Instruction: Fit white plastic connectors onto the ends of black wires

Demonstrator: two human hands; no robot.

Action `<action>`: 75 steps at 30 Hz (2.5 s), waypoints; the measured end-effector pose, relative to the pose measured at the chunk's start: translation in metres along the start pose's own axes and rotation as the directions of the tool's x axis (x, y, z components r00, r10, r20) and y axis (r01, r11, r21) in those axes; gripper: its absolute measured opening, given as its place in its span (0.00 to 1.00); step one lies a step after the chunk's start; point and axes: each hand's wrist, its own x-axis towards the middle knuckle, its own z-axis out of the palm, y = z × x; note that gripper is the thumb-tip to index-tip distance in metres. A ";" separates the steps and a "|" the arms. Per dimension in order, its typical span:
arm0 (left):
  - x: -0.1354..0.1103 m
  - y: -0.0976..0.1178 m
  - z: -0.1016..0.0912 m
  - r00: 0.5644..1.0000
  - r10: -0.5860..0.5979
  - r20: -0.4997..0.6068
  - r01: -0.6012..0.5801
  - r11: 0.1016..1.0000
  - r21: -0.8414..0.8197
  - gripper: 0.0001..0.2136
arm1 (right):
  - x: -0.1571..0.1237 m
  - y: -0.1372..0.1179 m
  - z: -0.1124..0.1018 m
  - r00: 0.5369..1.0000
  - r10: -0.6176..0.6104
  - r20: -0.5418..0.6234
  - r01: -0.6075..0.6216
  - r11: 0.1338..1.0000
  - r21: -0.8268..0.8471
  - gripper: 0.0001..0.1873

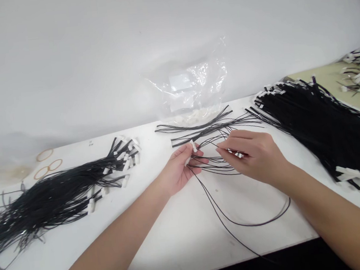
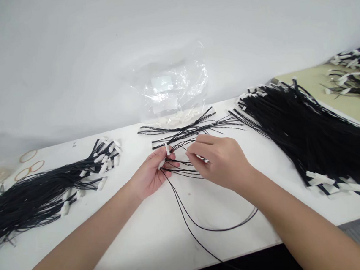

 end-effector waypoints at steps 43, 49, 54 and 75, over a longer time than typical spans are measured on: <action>-0.003 -0.002 0.003 0.996 0.076 -0.046 -0.073 0.996 0.050 0.08 | 0.002 0.016 0.004 0.938 -0.329 -0.111 0.274 0.897 -0.347 0.09; -0.004 -0.001 0.004 0.995 0.091 -0.049 -0.088 0.995 0.055 0.10 | 0.002 0.021 0.003 0.922 -0.374 -0.105 0.325 0.891 -0.316 0.10; -0.005 -0.001 0.004 0.995 0.087 -0.048 -0.085 0.995 0.047 0.09 | 0.002 0.025 0.003 0.907 -0.419 -0.053 0.370 0.848 -0.380 0.11; -0.004 -0.003 0.001 0.996 0.084 -0.013 -0.083 0.991 0.101 0.10 | 0.002 0.017 0.002 0.921 -0.389 -0.028 0.342 0.841 -0.419 0.25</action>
